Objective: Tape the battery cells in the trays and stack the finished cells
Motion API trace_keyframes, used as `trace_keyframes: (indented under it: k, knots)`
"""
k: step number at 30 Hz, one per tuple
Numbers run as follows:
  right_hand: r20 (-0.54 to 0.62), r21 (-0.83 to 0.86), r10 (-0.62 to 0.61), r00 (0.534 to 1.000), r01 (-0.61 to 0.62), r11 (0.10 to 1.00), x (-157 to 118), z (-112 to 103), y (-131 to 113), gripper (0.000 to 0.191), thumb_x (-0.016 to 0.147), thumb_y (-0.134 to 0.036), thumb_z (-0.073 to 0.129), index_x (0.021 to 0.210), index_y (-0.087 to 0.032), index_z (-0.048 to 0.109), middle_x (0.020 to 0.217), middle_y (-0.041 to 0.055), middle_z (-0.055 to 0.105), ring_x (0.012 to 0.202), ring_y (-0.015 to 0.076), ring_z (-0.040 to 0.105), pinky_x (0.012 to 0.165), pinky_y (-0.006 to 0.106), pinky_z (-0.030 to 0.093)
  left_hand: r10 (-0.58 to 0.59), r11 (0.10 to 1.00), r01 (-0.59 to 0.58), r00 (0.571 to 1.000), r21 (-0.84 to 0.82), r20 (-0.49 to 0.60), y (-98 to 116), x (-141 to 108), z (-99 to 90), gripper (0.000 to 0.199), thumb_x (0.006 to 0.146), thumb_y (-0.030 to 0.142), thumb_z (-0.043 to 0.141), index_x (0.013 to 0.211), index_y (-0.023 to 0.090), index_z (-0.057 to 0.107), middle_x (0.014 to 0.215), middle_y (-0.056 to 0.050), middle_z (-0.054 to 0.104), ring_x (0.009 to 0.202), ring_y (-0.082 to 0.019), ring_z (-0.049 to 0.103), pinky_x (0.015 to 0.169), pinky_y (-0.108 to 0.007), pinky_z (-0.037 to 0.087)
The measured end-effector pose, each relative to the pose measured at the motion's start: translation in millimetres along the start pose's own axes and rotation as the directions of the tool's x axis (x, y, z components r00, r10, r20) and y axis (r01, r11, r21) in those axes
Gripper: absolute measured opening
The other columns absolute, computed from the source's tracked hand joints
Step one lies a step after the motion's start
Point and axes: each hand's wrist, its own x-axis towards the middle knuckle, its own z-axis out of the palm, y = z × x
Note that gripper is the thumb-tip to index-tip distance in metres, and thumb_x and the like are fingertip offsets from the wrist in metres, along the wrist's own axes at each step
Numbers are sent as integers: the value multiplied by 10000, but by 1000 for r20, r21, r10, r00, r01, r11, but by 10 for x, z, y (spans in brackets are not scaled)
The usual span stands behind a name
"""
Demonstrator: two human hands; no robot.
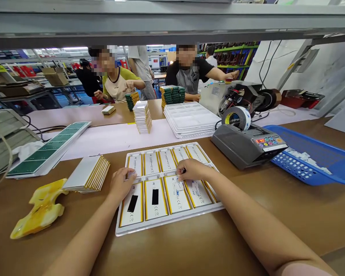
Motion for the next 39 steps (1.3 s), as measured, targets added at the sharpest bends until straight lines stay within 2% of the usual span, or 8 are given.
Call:
trace_keyframes:
  k: [4,8,11,17,23,30,35,39]
  knots:
    - [70,58,-24,997,20,998,9,-19,53,148,625,-323,623,654,-180,597,718,0,596,658,130,524,604,227,371,-12,1000,12,1000,-4,6,-9,-6,-1,191,727,324,475,846,221,583,993,-13,576,1005,-217,411,887,-331,325]
    - [72,92,3,997,-9,996,1,-11,57,160,624,-325,624,665,-175,590,711,0,592,650,128,527,595,226,376,-13,1000,13,1000,-12,7,-6,-4,-7,192,729,331,474,846,223,580,997,-10,573,1006,-217,405,879,-332,332]
    - [91,106,-36,995,26,994,-4,20,30,173,618,-336,636,666,-175,595,728,-1,594,661,126,528,596,222,375,-14,1000,14,1000,-6,9,8,-1,-9,193,728,329,475,847,220,581,995,-13,573,999,-219,404,883,-335,329]
    - [-41,83,-28,999,31,996,8,55,8,168,619,-344,636,650,-184,596,722,-5,586,678,129,518,605,226,369,-17,1000,17,1000,-5,15,14,7,-6,193,733,334,468,846,226,580,1002,-12,571,1011,-221,397,888,-338,326]
    - [75,113,-69,995,60,992,-12,-1,86,198,622,-363,637,660,-174,591,727,-5,581,665,123,514,600,220,370,-10,1000,10,1000,6,16,17,6,-11,178,733,325,465,832,227,574,998,-10,574,1009,-219,410,890,-339,325]
    - [18,101,-82,996,80,992,12,96,-32,174,610,-328,656,654,-172,593,727,-3,581,676,119,507,611,215,369,11,1000,-11,1000,9,10,29,-2,-32,174,729,318,461,826,227,573,976,-18,577,997,-224,432,884,-350,328]
    - [143,305,-125,982,76,949,-81,-99,59,248,587,-367,669,656,-142,591,674,-2,571,651,115,507,622,223,385,33,999,-33,999,19,0,14,8,-33,167,729,322,458,811,231,572,968,-17,582,977,-223,448,878,-356,333]
    - [100,290,-19,995,-11,957,-219,-317,319,268,589,-376,656,657,-124,595,622,-5,563,615,114,496,603,229,374,17,1000,-17,1000,21,10,-7,27,-20,192,730,350,457,819,235,582,991,-16,575,985,-229,435,867,-357,340]
